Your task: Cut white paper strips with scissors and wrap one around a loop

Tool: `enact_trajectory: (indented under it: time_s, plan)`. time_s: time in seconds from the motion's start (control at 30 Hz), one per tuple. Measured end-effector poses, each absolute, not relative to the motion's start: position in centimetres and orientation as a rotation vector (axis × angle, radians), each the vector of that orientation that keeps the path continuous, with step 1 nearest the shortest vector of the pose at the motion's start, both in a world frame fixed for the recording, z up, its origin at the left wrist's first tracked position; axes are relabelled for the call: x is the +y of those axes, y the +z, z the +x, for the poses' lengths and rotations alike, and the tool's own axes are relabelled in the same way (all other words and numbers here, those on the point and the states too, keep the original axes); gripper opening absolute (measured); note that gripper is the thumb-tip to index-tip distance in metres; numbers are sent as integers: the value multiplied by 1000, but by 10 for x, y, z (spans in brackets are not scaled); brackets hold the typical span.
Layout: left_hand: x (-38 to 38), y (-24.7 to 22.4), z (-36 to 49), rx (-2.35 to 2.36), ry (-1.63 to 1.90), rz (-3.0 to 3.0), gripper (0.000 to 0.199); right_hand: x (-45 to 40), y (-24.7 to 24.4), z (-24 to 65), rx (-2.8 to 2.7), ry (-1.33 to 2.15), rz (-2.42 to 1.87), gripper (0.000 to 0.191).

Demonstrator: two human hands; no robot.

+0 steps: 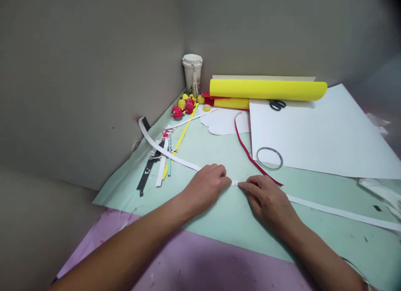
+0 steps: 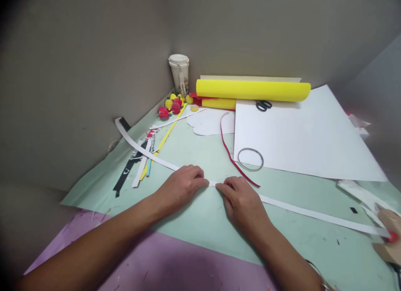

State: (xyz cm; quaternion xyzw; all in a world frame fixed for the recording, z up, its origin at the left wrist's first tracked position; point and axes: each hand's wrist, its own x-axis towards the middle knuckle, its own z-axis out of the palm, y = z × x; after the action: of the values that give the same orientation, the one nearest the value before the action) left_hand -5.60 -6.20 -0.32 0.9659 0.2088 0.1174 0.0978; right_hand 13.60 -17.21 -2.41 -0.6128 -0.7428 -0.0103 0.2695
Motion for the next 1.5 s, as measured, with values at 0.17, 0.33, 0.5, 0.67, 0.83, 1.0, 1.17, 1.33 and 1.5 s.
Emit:
enact_trajectory:
  time_s: [0.17,0.33,0.5,0.67,0.83,1.0,1.17,1.33,1.5]
  plan:
    - [-66,-3,-54,608,322,2867,26,-172,-23,135,-2028,-50,-1627,27]
    - [-75,3,-53,640,281,2892,24,-172,-22,135,-2048,-72,-1608,27]
    - [-89,13,-51,653,139,2965,20,-171,-24,136,-2063,-84,-1588,26]
    - [-104,6,-51,748,42,3084,40,-170,-23,136,-2065,-76,-1581,26]
    - [-115,-4,-52,802,11,3121,56,-170,-25,136,-2072,-64,-1550,26]
    - [-120,2,-49,819,-101,3063,66,-170,-26,137,-2075,-63,-1540,26]
    - [-122,3,-47,824,-120,3055,68,-169,-25,136,-2084,-56,-1552,25]
    - [-122,2,-47,827,-134,3062,69,-169,-24,136,-2089,-65,-1549,25]
    - [-121,1,-47,830,-103,3085,69,-168,-23,135,-2103,-68,-1563,26]
